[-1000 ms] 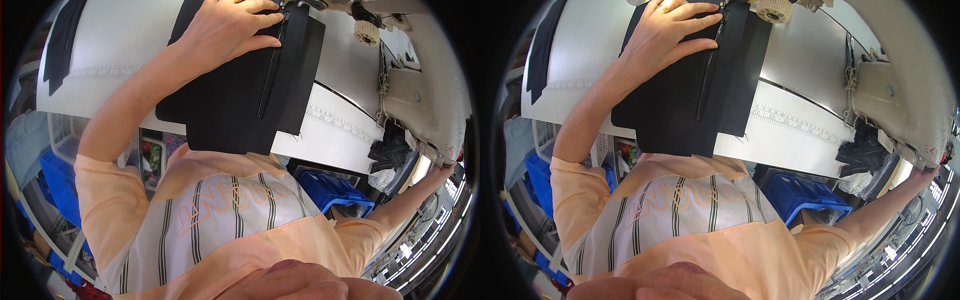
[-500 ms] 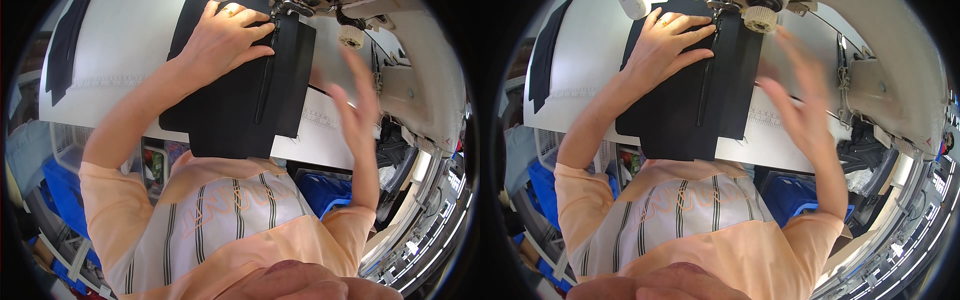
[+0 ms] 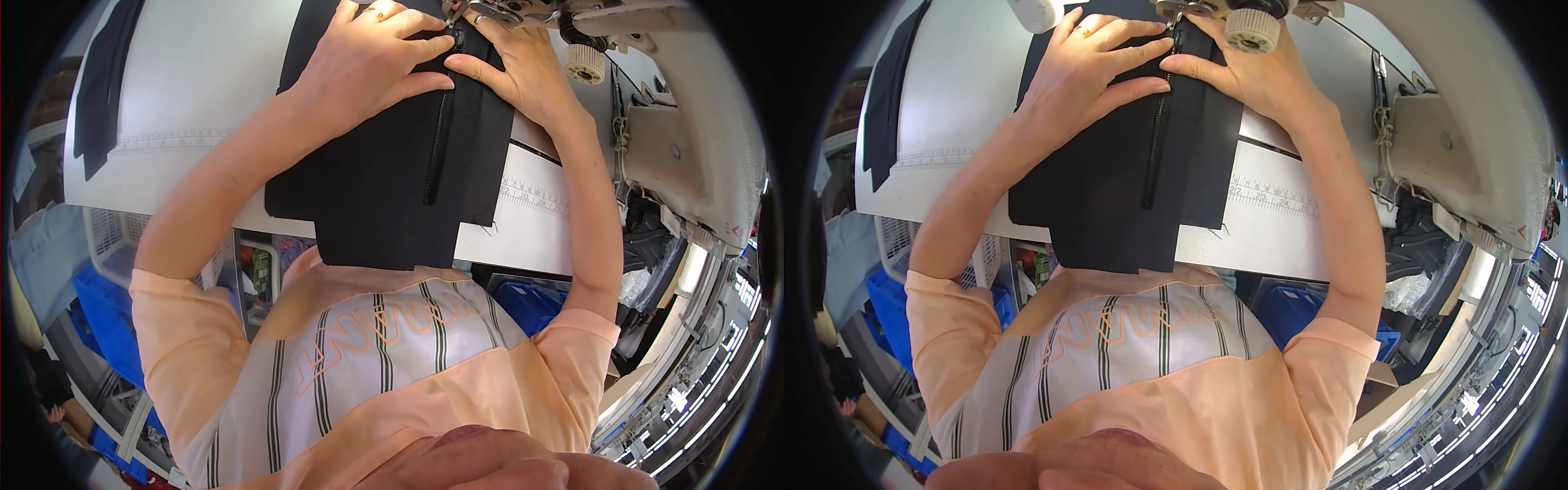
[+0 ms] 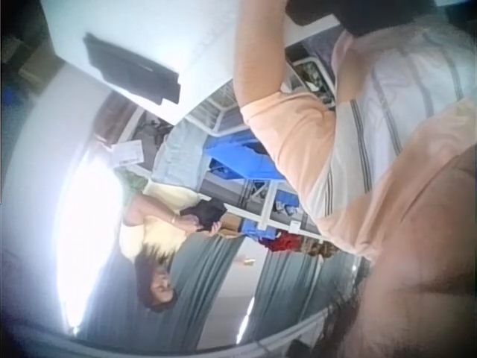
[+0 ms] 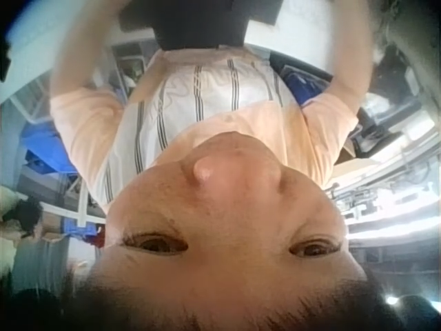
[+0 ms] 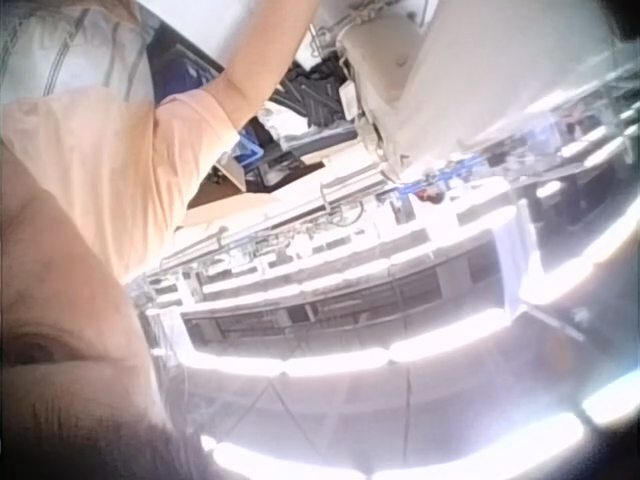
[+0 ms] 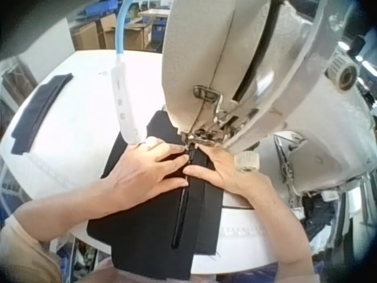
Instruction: Sewing a zipper onto a leather component using an industrial sewing machine in a workshop.
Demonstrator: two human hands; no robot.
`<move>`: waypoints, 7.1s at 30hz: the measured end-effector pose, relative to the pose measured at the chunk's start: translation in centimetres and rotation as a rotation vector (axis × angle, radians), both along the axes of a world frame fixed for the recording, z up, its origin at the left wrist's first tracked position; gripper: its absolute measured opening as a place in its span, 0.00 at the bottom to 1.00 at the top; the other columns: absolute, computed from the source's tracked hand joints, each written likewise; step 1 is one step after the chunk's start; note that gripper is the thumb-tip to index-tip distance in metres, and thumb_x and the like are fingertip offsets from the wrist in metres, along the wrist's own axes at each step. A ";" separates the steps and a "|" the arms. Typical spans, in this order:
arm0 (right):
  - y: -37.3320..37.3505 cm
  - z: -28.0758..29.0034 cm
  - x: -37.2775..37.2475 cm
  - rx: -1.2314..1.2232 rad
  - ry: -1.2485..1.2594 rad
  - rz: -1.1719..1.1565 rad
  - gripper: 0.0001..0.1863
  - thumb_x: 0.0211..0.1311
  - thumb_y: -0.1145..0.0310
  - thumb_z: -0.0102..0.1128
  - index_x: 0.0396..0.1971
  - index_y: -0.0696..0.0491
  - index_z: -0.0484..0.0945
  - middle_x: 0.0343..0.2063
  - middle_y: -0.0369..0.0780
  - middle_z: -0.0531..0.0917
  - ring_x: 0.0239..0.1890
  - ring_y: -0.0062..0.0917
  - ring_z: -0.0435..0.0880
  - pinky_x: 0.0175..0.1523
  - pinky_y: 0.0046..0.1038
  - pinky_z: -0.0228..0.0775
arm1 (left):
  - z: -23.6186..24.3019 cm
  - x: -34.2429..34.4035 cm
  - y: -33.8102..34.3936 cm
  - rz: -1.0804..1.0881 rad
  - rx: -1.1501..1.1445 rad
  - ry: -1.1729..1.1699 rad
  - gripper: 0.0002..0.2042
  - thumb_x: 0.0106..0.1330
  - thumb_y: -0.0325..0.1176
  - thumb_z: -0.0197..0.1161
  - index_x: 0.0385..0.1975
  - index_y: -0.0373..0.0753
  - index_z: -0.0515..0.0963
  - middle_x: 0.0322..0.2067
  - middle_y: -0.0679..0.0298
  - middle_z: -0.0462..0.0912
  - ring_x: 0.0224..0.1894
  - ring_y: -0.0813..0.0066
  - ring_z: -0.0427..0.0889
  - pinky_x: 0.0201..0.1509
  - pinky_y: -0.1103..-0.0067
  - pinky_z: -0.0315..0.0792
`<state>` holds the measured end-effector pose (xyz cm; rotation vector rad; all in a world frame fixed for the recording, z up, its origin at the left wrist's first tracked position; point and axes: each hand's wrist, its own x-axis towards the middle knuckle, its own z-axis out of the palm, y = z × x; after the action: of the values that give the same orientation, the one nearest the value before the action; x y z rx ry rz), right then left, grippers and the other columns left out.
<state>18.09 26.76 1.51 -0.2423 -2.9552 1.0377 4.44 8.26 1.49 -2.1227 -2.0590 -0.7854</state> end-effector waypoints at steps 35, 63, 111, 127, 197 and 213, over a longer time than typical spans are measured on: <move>-2.9 -1.1 2.2 0.498 0.422 -0.171 0.17 0.55 0.64 0.69 0.46 0.45 0.83 0.45 0.35 0.84 0.45 0.27 0.83 0.47 0.25 0.76 | -0.5 -0.3 -0.4 0.014 0.004 0.104 0.20 0.59 0.48 0.66 0.50 0.49 0.81 0.53 0.70 0.78 0.55 0.67 0.75 0.64 0.53 0.58; -2.7 -0.4 0.9 0.197 0.322 -0.285 0.17 0.59 0.64 0.64 0.45 0.58 0.80 0.41 0.48 0.83 0.44 0.38 0.82 0.47 0.33 0.74 | 0.4 -0.2 0.2 -0.018 0.024 0.000 0.16 0.58 0.39 0.67 0.44 0.38 0.82 0.49 0.57 0.80 0.49 0.63 0.79 0.49 0.72 0.72; -12.1 3.2 10.5 0.091 0.679 0.090 0.12 0.46 0.75 0.72 0.32 0.56 0.79 0.33 0.40 0.83 0.30 0.32 0.82 0.33 0.28 0.76 | 0.7 5.1 -8.0 0.102 -0.093 -0.225 0.10 0.63 0.35 0.62 0.40 0.38 0.81 0.37 0.59 0.84 0.40 0.63 0.81 0.47 0.72 0.70; -13.1 -1.0 7.5 0.461 0.624 -0.058 0.12 0.44 0.79 0.66 0.33 0.55 0.80 0.34 0.36 0.84 0.35 0.28 0.84 0.36 0.26 0.77 | 1.8 3.4 -6.7 0.139 -0.213 -0.665 0.18 0.69 0.41 0.59 0.43 0.28 0.76 0.23 0.56 0.75 0.25 0.75 0.67 0.31 0.77 0.67; -11.6 0.1 9.3 0.393 0.369 0.037 0.24 0.45 0.70 0.70 0.48 0.50 0.81 0.53 0.34 0.78 0.53 0.32 0.74 0.53 0.34 0.68 | -0.1 6.1 -9.9 -0.160 -0.031 0.077 0.26 0.53 0.50 0.65 0.44 0.34 0.80 0.51 0.62 0.78 0.48 0.71 0.81 0.71 0.57 0.52; -11.6 0.6 9.3 0.425 0.304 0.076 0.24 0.46 0.67 0.69 0.49 0.49 0.80 0.54 0.35 0.76 0.55 0.32 0.72 0.54 0.35 0.68 | -0.7 1.3 -4.3 -0.039 0.031 0.169 0.20 0.58 0.44 0.66 0.50 0.45 0.79 0.54 0.77 0.77 0.52 0.76 0.74 0.69 0.60 0.52</move>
<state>27.37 15.17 2.06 0.0302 -2.8237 0.3831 5.70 4.00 0.82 -2.1373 -1.9148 -0.6146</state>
